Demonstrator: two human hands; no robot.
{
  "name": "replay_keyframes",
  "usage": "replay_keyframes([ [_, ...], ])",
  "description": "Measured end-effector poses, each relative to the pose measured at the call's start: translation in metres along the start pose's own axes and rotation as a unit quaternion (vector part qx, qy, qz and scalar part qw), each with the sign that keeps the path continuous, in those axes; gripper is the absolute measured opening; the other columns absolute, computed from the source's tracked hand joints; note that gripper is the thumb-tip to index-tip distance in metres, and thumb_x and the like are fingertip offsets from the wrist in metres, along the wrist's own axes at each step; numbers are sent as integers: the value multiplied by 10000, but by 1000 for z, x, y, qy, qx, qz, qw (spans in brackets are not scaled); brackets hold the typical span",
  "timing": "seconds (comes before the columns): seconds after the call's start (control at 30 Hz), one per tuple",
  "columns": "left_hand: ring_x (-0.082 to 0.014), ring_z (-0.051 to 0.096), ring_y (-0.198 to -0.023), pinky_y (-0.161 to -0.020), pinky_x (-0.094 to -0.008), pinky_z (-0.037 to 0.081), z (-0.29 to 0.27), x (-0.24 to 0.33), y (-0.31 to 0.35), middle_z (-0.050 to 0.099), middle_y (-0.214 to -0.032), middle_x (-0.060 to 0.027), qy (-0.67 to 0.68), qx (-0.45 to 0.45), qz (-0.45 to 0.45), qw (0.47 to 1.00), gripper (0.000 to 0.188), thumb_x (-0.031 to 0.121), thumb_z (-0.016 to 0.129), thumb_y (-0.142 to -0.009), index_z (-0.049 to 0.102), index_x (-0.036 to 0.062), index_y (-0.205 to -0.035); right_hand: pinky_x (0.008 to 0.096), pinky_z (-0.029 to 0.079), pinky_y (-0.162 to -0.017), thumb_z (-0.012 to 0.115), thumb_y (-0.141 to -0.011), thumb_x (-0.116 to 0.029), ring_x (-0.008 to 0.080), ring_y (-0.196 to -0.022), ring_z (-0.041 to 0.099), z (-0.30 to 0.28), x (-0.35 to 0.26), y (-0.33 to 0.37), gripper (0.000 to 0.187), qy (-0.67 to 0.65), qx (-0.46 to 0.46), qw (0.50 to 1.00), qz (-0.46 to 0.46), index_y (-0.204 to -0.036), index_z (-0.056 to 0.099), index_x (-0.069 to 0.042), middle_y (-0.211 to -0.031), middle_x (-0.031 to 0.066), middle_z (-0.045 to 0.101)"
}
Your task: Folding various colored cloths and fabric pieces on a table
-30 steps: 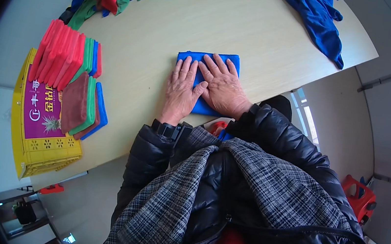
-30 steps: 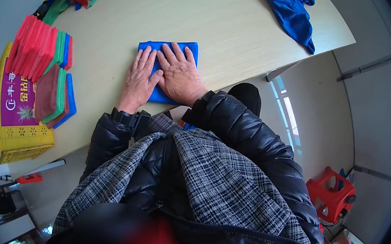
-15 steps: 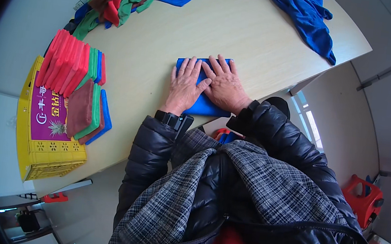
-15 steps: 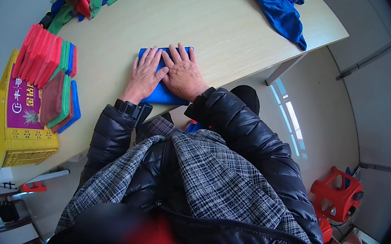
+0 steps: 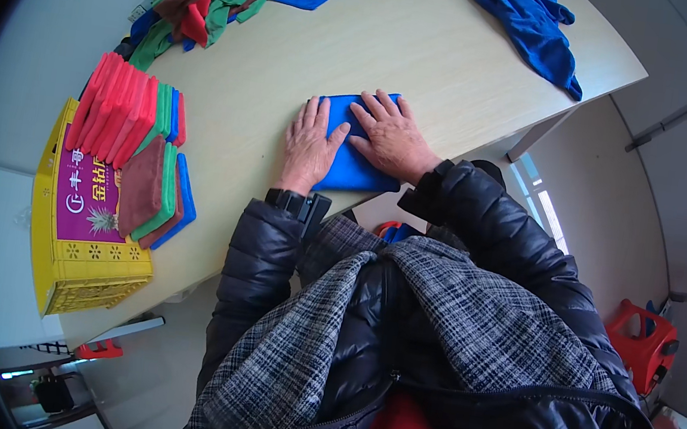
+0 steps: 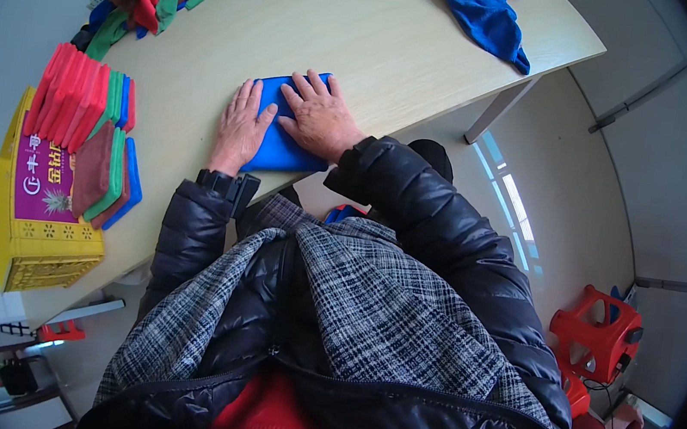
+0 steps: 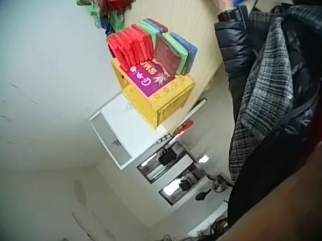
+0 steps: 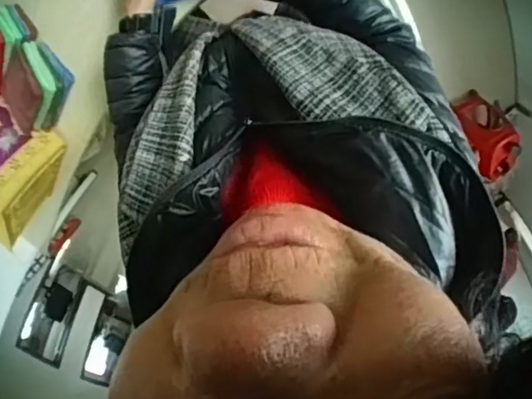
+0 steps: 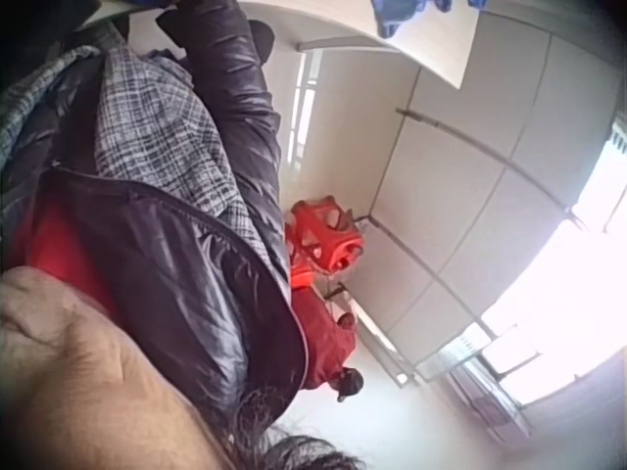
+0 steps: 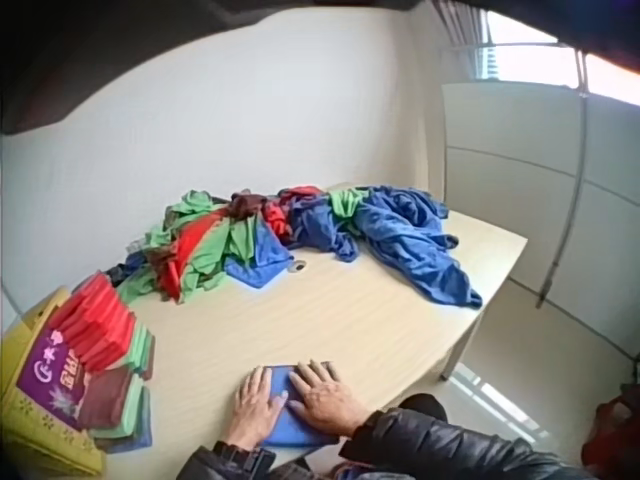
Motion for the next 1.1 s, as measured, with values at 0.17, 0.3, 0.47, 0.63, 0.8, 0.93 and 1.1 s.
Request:
replay_keyframes([
  [0.17,-351,256,-1509,-1219,-520,200,-10,29,25,301,-1627,-160,-63,22,40,997,773,623,374,-1020,353,60,-1549,552,219,-1204,495,-970,-400,381,-1456,348,-2,-19,13,611,8,6,1000,2,-1472,467,-53,-1527,168,445],
  [0.3,-321,223,-1528,-1228,-489,177,-3,24,32,268,-1645,-149,-15,6,55,998,764,602,334,-1039,314,52,-1568,538,236,-1197,532,-964,-342,371,-1464,343,2,-27,15,603,-1,-3,1000,-16,-1481,448,-43,-1541,170,431],
  [0.47,-338,230,-1522,-1221,-545,169,-5,23,33,289,-1635,-156,13,12,64,998,807,635,363,-1016,336,33,-1552,533,246,-1194,569,-951,-317,364,-1467,340,6,-24,15,612,-3,-11,1000,-19,-1484,445,-45,-1555,167,420],
  [0.63,-339,231,-1522,-1217,-561,168,-8,23,44,289,-1636,-153,-13,17,67,998,804,625,402,-1006,338,39,-1553,544,235,-1200,558,-952,-344,360,-1472,330,0,-16,15,608,-8,-57,998,-34,-1469,465,-39,-1550,158,427],
  [0.8,-346,238,-1519,-1215,-573,163,-18,27,67,307,-1627,-160,-35,25,87,995,804,598,478,-980,357,41,-1546,554,216,-1206,577,-954,-378,372,-1475,317,-3,-11,13,616,4,-9,1000,10,-1463,474,-47,-1553,168,418],
  [0.93,-356,254,-1511,-1209,-581,166,-27,24,78,330,-1613,-170,-43,29,64,997,801,577,530,-959,383,37,-1532,554,212,-1209,575,-964,-392,382,-1484,299,3,-14,6,615,13,-46,999,-13,-1475,467,-67,-1563,171,404],
  [1.1,-368,434,-1395,-1133,-491,357,-50,37,111,469,-1505,-177,69,126,88,986,672,436,635,-948,477,32,-1461,527,260,-1190,552,-977,-406,401,-1454,337,-6,10,-9,615,14,-43,999,-2,-1484,454,-72,-1547,205,413],
])
Point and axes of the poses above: each hand's wrist, its own y-axis away from the middle knuckle, its own z-axis out of the palm, x = y × z, the point moved 3 cm from there along -y, towards the middle knuckle
